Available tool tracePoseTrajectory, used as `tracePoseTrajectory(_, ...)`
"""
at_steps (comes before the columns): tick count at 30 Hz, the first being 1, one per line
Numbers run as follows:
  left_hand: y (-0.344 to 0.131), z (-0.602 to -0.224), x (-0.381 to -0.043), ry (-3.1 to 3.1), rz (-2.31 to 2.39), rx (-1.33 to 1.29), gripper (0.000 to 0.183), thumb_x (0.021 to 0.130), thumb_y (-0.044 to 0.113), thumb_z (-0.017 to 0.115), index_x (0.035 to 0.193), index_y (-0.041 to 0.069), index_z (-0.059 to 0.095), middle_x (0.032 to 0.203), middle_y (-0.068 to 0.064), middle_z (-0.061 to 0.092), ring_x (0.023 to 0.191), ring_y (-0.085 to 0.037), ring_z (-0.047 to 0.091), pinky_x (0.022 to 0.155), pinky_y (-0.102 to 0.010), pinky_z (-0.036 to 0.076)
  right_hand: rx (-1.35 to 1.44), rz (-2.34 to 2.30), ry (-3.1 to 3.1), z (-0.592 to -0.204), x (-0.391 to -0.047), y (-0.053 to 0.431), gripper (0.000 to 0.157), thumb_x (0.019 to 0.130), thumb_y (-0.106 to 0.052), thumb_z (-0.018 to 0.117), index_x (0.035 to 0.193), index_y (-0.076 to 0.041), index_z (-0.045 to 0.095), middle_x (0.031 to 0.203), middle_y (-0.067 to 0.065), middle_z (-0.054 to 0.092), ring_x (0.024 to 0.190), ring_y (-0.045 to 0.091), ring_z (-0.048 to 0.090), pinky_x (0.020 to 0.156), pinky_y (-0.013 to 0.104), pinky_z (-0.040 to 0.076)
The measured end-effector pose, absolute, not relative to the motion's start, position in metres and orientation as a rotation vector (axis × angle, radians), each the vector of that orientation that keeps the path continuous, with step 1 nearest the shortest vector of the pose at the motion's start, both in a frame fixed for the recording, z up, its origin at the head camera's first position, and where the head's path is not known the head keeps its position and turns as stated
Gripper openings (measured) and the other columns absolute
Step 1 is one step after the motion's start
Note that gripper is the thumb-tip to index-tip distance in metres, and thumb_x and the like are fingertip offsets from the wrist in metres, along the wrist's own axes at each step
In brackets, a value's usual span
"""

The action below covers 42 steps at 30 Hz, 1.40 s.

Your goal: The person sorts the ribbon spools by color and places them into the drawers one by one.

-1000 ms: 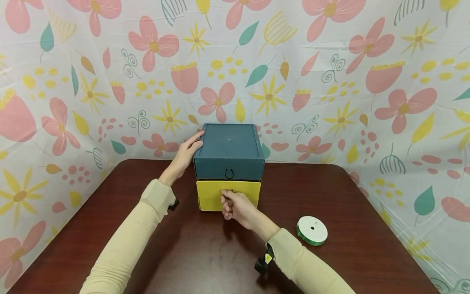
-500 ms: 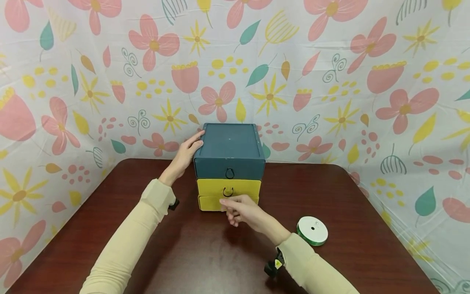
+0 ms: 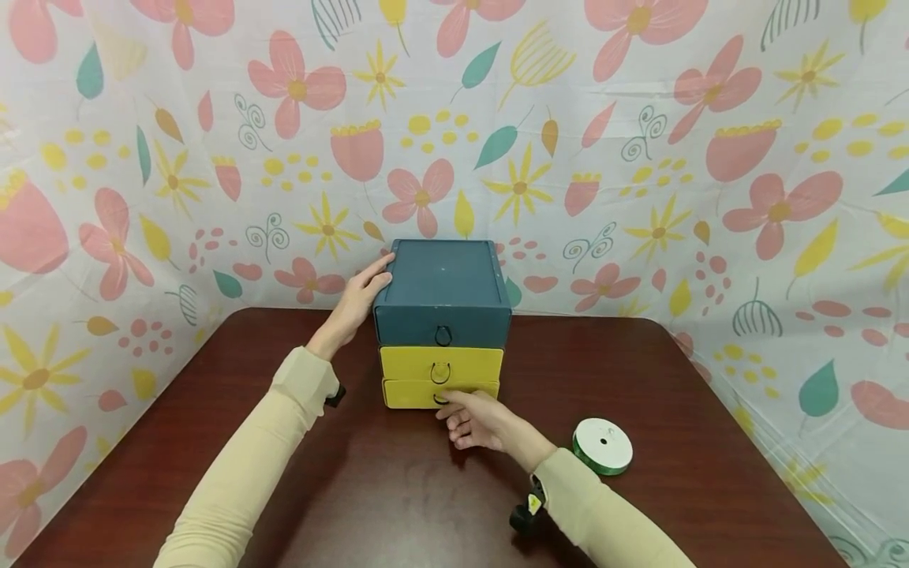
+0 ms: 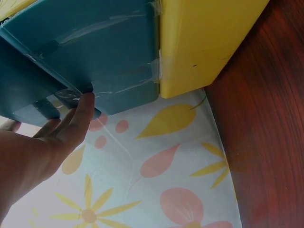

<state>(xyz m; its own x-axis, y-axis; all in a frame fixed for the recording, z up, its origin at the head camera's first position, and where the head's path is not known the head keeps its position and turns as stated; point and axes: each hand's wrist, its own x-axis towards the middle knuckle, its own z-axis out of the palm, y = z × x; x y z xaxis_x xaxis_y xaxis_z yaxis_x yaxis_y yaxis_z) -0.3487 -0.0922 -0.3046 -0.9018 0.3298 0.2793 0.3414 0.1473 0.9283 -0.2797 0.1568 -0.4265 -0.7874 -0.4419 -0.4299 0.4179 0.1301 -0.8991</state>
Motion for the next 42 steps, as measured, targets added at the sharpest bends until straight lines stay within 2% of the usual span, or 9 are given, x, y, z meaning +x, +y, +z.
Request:
tracePoseTrajectory(5, -0.092, -0.305, -0.348, -2.388, -1.914, -0.683, 0.054, 0.104, 0.031, 0.042, 0.154, 0.017, 0.027, 0.163, -0.005, 0.016, 0.15, -0.028, 0.019, 0.119, -0.049, 0.023, 0.065, -1.93, 1.478, -0.437, -0.284, 0.139, 0.047, 0.103, -0.032, 0.043, 0.124, 0.01, 0.048, 0.062, -0.006, 0.053, 0.056, 0.004, 0.049, 0.055, 0.016, 0.044)
tracePoseTrajectory(9, -0.092, -0.305, -0.349, -2.385, -1.92, -0.687, 0.054, 0.104, 0.03, 0.042, 0.155, 0.018, 0.026, 0.163, -0.004, 0.016, 0.15, -0.027, 0.017, 0.12, -0.049, 0.023, 0.082, -2.038, 1.396, -0.441, -0.286, 0.131, 0.033, 0.105, -0.023, 0.042, 0.115, 0.006, 0.053, 0.062, -0.006, 0.053, 0.056, 0.003, 0.049, 0.054, 0.015, 0.041)
tracePoseTrajectory(12, -0.093, -0.304, -0.35, -2.385, -1.914, -0.686, 0.054, 0.104, 0.03, 0.042, 0.155, 0.018, 0.026, 0.163, -0.004, 0.015, 0.15, -0.027, 0.018, 0.119, -0.048, 0.024, 0.094, -2.079, 1.387, -0.443, -0.286, 0.128, 0.025, 0.104, -0.018, 0.043, 0.102, 0.0, 0.059, 0.063, -0.005, 0.053, 0.056, 0.003, 0.049, 0.055, 0.015, 0.041)
tracePoseTrajectory(18, -0.093, -0.309, -0.355, -2.374, -1.935, -0.676, 0.054, 0.104, 0.029, 0.042, 0.155, 0.018, 0.026, 0.163, -0.006, 0.016, 0.15, -0.029, 0.018, 0.119, -0.05, 0.023, 0.117, -2.098, 1.389, -0.446, -0.284, 0.127, 0.025, 0.104, -0.015, 0.044, 0.092, -0.003, 0.062, 0.064, -0.004, 0.052, 0.056, 0.004, 0.048, 0.055, 0.015, 0.041)
tracePoseTrajectory(25, -0.093, -0.325, -0.373, -2.352, -1.9, -0.687, 0.054, 0.103, 0.04, 0.043, 0.153, 0.028, 0.029, 0.162, 0.001, 0.017, 0.149, -0.024, 0.021, 0.119, -0.049, 0.025, 0.129, -2.083, 1.403, -0.445, -0.28, 0.127, 0.024, 0.104, -0.015, 0.044, 0.092, -0.004, 0.062, 0.062, -0.004, 0.051, 0.054, 0.004, 0.047, 0.053, 0.015, 0.039)
tracePoseTrajectory(31, -0.092, -0.325, -0.373, -2.341, -1.893, -0.695, 0.055, 0.103, 0.041, 0.042, 0.154, 0.026, 0.029, 0.162, 0.002, 0.019, 0.149, -0.024, 0.022, 0.118, -0.049, 0.025, 0.092, -2.053, 1.41, -0.445, -0.268, 0.128, 0.024, 0.104, -0.017, 0.044, 0.092, -0.006, 0.063, 0.06, -0.006, 0.05, 0.053, 0.003, 0.046, 0.052, 0.014, 0.038)
tracePoseTrajectory(39, -0.094, -0.307, -0.355, -2.347, -1.937, -0.719, 0.054, 0.104, 0.028, 0.041, 0.155, 0.016, 0.026, 0.163, -0.007, 0.016, 0.149, -0.03, 0.019, 0.119, -0.052, 0.022, 0.058, -2.035, 1.379, -0.445, -0.252, 0.131, 0.025, 0.104, -0.017, 0.043, 0.092, -0.007, 0.063, 0.058, -0.008, 0.05, 0.051, 0.001, 0.047, 0.051, 0.012, 0.039)
tracePoseTrajectory(42, -0.094, -0.311, -0.359, -2.353, -1.923, -0.711, 0.054, 0.104, 0.03, 0.041, 0.154, 0.018, 0.027, 0.163, -0.005, 0.016, 0.15, -0.029, 0.019, 0.119, -0.052, 0.022, 0.056, -2.021, 1.368, -0.444, -0.246, 0.132, 0.024, 0.104, -0.018, 0.043, 0.092, -0.007, 0.062, 0.058, -0.009, 0.049, 0.05, 0.0, 0.046, 0.05, 0.011, 0.039)
